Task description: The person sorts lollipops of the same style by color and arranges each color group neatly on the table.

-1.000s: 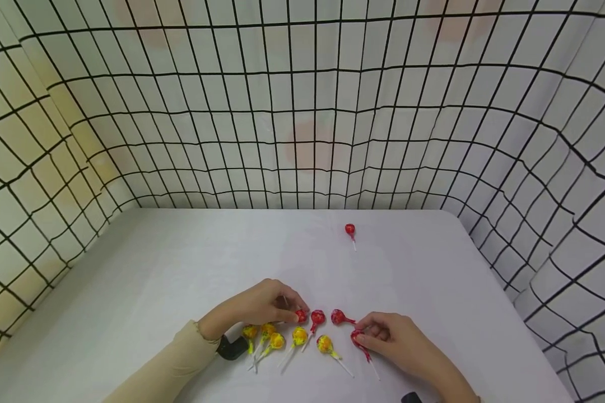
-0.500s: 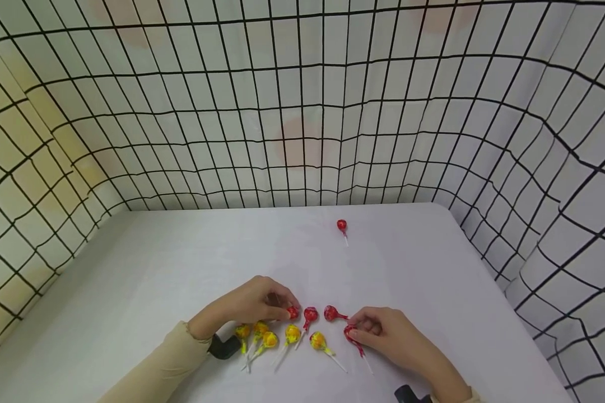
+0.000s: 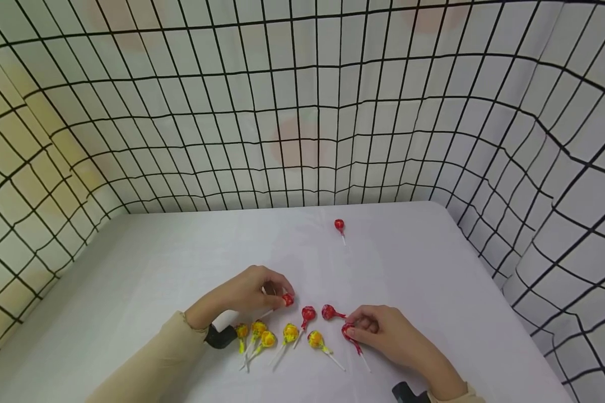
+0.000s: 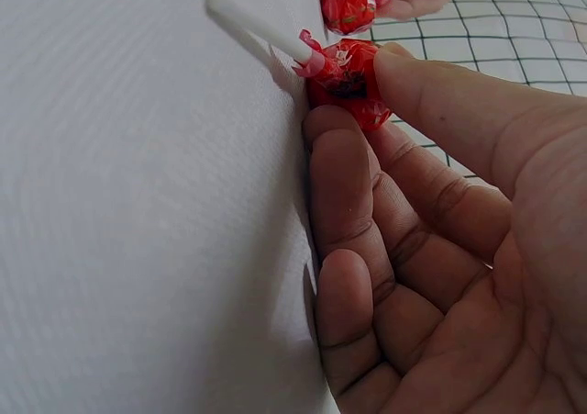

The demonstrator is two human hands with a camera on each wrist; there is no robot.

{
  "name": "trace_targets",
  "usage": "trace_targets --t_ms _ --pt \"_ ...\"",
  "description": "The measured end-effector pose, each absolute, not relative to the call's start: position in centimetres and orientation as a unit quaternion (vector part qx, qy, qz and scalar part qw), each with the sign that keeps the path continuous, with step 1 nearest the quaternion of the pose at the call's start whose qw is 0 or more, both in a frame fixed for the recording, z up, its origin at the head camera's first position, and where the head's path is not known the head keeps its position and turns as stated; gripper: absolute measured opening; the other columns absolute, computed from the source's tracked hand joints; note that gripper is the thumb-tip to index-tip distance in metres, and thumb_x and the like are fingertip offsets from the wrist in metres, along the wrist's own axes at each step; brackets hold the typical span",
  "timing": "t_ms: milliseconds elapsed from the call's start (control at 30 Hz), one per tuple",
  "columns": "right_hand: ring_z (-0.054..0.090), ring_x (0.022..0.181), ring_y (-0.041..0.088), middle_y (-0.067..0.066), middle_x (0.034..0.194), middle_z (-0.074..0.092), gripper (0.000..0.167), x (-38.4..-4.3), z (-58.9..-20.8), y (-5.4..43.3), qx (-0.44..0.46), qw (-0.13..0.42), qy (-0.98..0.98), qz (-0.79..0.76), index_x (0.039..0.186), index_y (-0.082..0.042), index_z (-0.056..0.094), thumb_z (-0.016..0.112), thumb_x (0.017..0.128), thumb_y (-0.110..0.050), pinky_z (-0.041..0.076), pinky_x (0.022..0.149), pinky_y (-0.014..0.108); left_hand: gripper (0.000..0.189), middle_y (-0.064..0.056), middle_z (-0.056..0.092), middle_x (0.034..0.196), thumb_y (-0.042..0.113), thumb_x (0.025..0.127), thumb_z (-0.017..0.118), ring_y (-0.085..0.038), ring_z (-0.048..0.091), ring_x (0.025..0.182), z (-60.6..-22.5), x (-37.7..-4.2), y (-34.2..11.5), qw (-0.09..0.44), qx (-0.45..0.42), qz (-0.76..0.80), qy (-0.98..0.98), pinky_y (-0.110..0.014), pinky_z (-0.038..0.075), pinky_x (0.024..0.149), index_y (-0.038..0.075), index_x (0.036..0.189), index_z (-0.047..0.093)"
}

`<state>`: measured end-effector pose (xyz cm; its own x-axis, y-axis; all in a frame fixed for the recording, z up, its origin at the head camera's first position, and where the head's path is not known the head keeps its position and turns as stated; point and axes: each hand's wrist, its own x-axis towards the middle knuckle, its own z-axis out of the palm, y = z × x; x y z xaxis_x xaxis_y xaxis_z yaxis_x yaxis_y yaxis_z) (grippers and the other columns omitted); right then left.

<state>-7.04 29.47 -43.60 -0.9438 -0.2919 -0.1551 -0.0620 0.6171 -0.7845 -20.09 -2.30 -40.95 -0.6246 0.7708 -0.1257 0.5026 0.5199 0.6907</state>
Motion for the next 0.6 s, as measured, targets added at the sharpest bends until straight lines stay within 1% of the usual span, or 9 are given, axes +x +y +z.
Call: trace_targets --t_ms 67,200,300,600 --pt "0.055 0.072 0.003 -0.004 0.087 0.068 0.023 -7.1 -43.5 29.4 -0.1 0.134 0.889 -0.425 0.11 -0.013 0.075 0.077 0.1 -0.034 0.047 0.064 0.02 0.012 0.007 0.069 0.086 0.017 0.099 0.079 -0.008 0.06 0.076 -40.9 -20.4 -2.3 0.211 0.376 0.314 0.846 -0.02 0.052 0.071 0.022 0.11 0.08" --pt "0.055 0.072 0.004 -0.004 0.087 0.068 0.023 -7.1 -43.6 29.4 -0.099 0.134 0.888 -0.428 0.11 -0.012 0.075 0.077 0.1 -0.032 0.046 0.064 0.02 0.013 0.005 0.07 0.082 0.017 0.1 0.078 -0.008 0.06 0.07 -40.6 -21.0 -2.3 0.206 0.376 0.327 0.842 -0.021 0.05 0.066 0.017 0.113 0.079" --pt "0.054 0.072 0.004 -0.004 0.087 0.067 0.022 -7.1 -43.7 29.4 -0.1 0.132 0.888 -0.428 0.11 -0.012 0.075 0.077 0.1 -0.031 0.046 0.064 0.02 0.014 0.004 0.071 0.082 0.017 0.101 0.077 -0.008 0.062 0.068 -40.3 -21.5 -2.3 0.207 0.374 0.339 0.838 -0.022 0.05 0.065 0.015 0.114 0.078" --pt "0.053 0.071 0.004 -0.003 0.086 0.066 0.021 -7.0 -43.7 29.6 -0.097 0.131 0.889 -0.428 0.11 -0.011 0.075 0.077 0.1 -0.029 0.045 0.063 0.02 0.013 0.001 0.074 0.086 0.016 0.102 0.075 -0.012 0.065 0.071 -39.6 -22.8 -1.8 0.222 0.357 0.356 0.835 -0.022 0.053 0.067 0.013 0.114 0.077"
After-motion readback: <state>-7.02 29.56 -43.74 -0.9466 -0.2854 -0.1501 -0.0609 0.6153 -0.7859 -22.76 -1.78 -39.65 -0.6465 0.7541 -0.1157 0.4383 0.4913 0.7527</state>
